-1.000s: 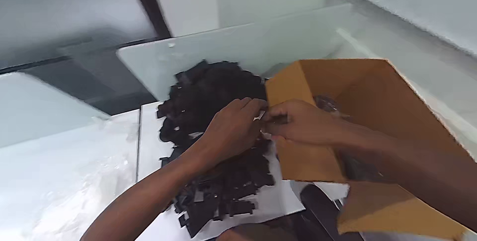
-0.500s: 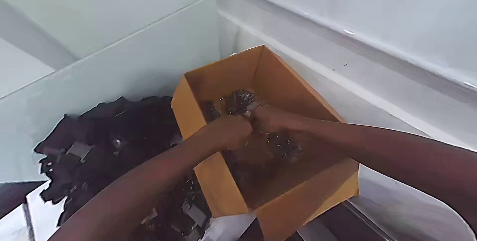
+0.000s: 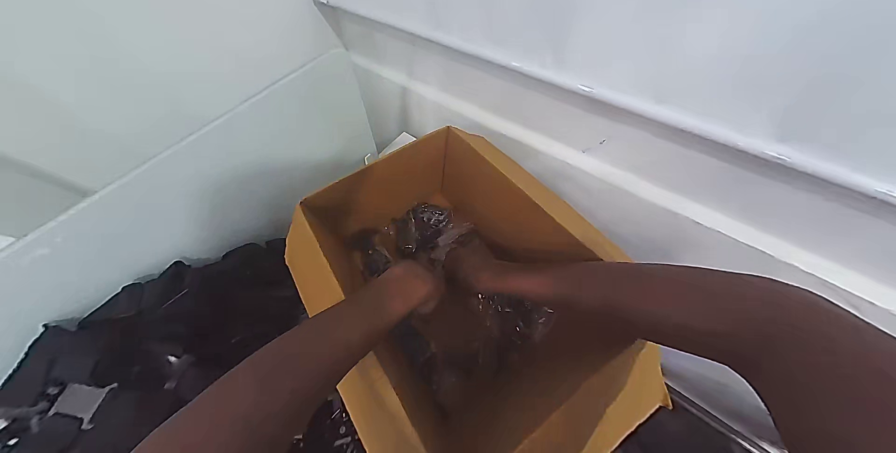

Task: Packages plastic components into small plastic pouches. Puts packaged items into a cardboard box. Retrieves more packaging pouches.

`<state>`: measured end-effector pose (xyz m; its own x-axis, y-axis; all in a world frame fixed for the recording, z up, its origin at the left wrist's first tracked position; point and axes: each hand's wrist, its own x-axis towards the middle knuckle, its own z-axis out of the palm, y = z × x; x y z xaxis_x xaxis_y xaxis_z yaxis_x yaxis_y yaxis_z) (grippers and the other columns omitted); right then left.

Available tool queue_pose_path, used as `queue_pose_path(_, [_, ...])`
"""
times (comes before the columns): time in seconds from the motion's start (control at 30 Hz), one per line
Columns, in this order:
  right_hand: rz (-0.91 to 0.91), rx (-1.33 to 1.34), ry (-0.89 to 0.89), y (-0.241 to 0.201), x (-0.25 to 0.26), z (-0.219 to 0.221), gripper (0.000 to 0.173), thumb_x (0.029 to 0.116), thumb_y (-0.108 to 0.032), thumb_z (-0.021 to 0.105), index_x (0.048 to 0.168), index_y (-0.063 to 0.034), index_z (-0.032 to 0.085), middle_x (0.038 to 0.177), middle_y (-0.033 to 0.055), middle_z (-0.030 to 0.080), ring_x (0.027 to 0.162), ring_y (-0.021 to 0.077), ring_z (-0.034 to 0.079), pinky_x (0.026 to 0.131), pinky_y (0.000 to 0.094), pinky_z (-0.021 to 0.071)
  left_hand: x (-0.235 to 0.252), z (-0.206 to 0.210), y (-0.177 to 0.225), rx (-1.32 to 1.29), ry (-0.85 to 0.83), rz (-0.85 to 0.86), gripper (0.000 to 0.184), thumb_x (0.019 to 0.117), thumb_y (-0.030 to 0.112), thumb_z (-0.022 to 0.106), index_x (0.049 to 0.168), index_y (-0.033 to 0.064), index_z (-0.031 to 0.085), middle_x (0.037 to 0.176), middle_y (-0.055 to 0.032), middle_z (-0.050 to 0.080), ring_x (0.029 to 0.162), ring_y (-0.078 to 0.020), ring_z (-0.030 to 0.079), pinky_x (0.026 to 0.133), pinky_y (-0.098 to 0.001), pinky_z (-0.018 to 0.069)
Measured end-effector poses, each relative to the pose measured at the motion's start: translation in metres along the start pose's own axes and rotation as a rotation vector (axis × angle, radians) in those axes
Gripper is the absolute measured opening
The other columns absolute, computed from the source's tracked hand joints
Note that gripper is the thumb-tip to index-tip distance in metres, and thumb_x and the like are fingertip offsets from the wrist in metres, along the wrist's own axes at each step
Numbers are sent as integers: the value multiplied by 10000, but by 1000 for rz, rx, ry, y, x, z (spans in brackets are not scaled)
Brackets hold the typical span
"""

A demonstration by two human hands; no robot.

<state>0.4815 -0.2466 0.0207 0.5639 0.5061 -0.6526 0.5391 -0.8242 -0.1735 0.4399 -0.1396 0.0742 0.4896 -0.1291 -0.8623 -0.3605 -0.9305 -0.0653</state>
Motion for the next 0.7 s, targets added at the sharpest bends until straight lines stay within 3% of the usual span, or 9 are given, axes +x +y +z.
queue_pose_path(0.2, [21, -33, -35, -6, -28, -13, 412, 944, -309, 696, 1105, 66, 641, 1143, 295, 638, 1105, 480, 617, 866, 689, 481, -13, 3, -8, -69, 99, -123, 414, 977, 327, 648, 1185, -31, 657, 1232, -273, 636, 1172, -472, 601, 906, -703, 466])
queue_pose_path(0.3, [-45, -24, -40, -4, -31, -5, 510, 956, -388, 685, 1125, 90, 626, 1122, 307, 635, 1091, 479, 618, 875, 682, 473, -9, 14, -8, -148, 121, -123, 539, 948, 368, 693, 1332, 3, 597, 1244, -284, 632, 1175, -484, 600, 923, -713, 462])
queue_pose_path(0.43, [-146, 102, -45, -12, -36, 9, 560, 964, -418, 689, 1185, 91, 607, 1121, 299, 627, 1071, 458, 619, 895, 655, 468, -7, 19, -2, -145, 95, -132, 429, 917, 339, 718, 1127, -33, 670, 1180, -282, 649, 1127, -473, 619, 888, -701, 472])
queue_pose_path(0.5, [-163, 141, -33, -16, -40, 10, 566, 965, -441, 681, 1140, 95, 627, 1097, 300, 635, 1054, 460, 621, 887, 657, 464, -5, 19, -10, -161, 115, -71, 473, 920, 356, 726, 1179, -33, 652, 1188, -293, 641, 1134, -481, 611, 895, -715, 461])
queue_pose_path(0.53, [-159, 177, -39, -17, -43, 8, 576, 972, -436, 673, 1221, 80, 608, 1133, 298, 635, 1080, 457, 619, 909, 655, 463, -3, 20, -17, -200, 153, -28, 503, 916, 356, 735, 1240, -14, 632, 1197, -286, 641, 1140, -477, 612, 900, -718, 461])
queue_pose_path(0.57, [-135, 237, -60, -19, -49, 3, 602, 984, -408, 663, 1371, 37, 540, 1206, 290, 624, 1127, 441, 612, 944, 642, 462, -1, 20, -25, -249, 200, 7, 485, 917, 334, 730, 1255, 1, 629, 1186, -268, 648, 1131, -458, 617, 902, -703, 466])
queue_pose_path(0.6, [-102, 320, -67, -20, -54, -1, 597, 991, -391, 657, 1431, -16, 512, 1225, 263, 624, 1107, 403, 626, 924, 611, 486, -3, 20, -32, -318, 248, 28, 434, 918, 292, 725, 1216, -13, 644, 1145, -254, 654, 1090, -432, 627, 885, -672, 478])
queue_pose_path(0.63, [-64, 420, -68, -20, -60, -4, 565, 993, -386, 654, 1435, -61, 517, 1217, 225, 628, 1064, 352, 645, 885, 568, 523, -10, 18, -37, -407, 289, 42, 401, 919, 248, 723, 1188, -35, 630, 1098, -244, 653, 1021, -403, 638, 843, -631, 498])
queue_pose_path(0.7, [-15, 645, -31, -21, -77, -8, 494, 968, -395, 672, 1292, -32, 586, 1131, 180, 639, 961, 287, 659, 817, 508, 553, -34, 19, -48, -623, 376, 125, 452, 952, 224, 708, 1273, -35, 523, 1079, -211, 641, 920, -316, 651, 798, -522, 538])
